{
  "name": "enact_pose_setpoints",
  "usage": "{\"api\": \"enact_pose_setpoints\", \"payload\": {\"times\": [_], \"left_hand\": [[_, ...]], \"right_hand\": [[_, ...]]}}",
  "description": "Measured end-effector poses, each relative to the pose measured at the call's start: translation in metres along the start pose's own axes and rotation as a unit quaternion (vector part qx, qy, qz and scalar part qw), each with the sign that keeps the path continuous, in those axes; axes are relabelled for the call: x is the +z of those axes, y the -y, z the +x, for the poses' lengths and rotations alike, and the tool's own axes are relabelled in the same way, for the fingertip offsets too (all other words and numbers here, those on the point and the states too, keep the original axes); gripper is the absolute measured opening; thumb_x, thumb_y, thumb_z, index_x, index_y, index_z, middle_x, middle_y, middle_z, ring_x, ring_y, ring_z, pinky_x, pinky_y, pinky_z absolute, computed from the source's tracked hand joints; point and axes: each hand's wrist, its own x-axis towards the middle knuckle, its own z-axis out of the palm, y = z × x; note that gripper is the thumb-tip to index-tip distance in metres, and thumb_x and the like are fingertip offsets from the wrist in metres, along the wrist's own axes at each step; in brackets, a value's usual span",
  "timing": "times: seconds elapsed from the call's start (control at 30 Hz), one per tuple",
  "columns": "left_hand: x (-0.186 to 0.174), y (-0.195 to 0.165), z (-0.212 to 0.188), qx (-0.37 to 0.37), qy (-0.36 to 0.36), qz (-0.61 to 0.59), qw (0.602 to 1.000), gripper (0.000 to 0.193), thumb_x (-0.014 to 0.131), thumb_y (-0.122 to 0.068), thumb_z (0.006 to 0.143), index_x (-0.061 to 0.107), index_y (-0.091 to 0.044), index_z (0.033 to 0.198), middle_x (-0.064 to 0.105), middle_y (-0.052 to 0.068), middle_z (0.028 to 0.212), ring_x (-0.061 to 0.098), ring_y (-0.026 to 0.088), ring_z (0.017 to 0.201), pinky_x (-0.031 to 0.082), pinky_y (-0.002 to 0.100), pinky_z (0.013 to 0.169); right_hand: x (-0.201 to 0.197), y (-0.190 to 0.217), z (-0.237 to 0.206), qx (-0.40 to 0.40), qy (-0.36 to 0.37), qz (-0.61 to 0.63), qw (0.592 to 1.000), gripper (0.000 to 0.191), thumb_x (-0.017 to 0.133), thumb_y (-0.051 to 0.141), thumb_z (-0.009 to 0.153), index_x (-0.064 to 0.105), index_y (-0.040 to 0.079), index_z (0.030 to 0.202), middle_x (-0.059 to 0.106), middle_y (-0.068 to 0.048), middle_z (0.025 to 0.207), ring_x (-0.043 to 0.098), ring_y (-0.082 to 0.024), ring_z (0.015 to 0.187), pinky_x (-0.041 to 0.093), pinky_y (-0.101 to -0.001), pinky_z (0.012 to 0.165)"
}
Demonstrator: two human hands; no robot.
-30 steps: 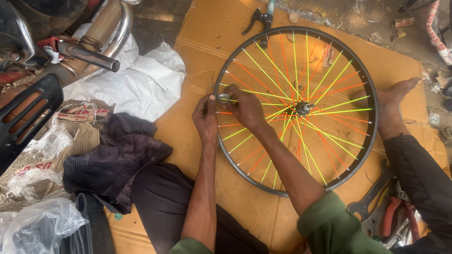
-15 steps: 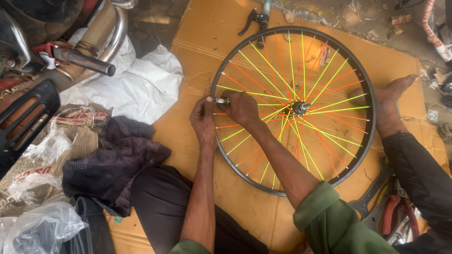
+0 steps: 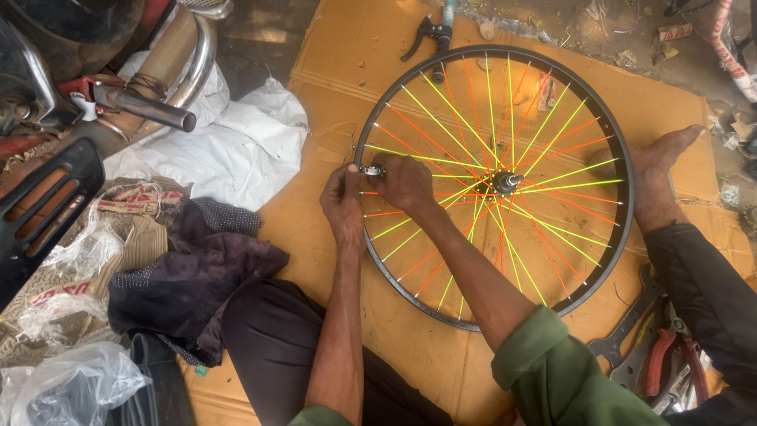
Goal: The person uses a spoke wrench to tighten the nipples of the spokes on a bicycle wheel. They work systematically around the rim, adjusting the tension of individual spokes to true the wheel.
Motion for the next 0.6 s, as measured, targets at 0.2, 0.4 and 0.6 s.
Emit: {"api": "enact_pose_setpoints", "payload": {"times": [0.2,0.4,0.6], "left_hand": [[0.0,0.006,0.001,0.006,0.004,-0.016,1.0,0.026,0.067,-0.023,0.101,0.072,0.001,0.104,0.067,0.001,0.09,0.057,0.008,0.085,0.047,0.027,0.079],[0.0,0.007,0.002,-0.002,0.006,-0.02,1.0,0.026,0.067,-0.025,0.102,0.071,0.001,0.102,0.068,0.0,0.086,0.057,0.008,0.083,0.046,0.026,0.078],[0.0,0.006,0.002,-0.015,0.002,-0.013,1.0,0.026,0.067,-0.026,0.1,0.072,0.0,0.102,0.065,-0.001,0.086,0.054,0.008,0.082,0.045,0.027,0.075]], "right_hand": [[-0.013,-0.007,-0.019,-0.114,-0.034,0.254,0.96,0.021,0.074,0.027,0.095,0.065,0.009,0.102,0.076,-0.005,0.095,0.074,-0.027,0.085,0.057,-0.0404,0.076],[-0.005,0.0,-0.011,0.014,-0.003,0.109,0.994,0.027,0.078,0.03,0.089,0.068,0.011,0.106,0.077,-0.007,0.099,0.073,-0.03,0.089,0.054,-0.0448,0.078],[-0.005,-0.009,-0.012,-0.048,-0.065,0.245,0.966,0.03,0.078,0.023,0.086,0.066,0.008,0.109,0.074,-0.009,0.096,0.074,-0.029,0.087,0.056,-0.0422,0.071]]}}
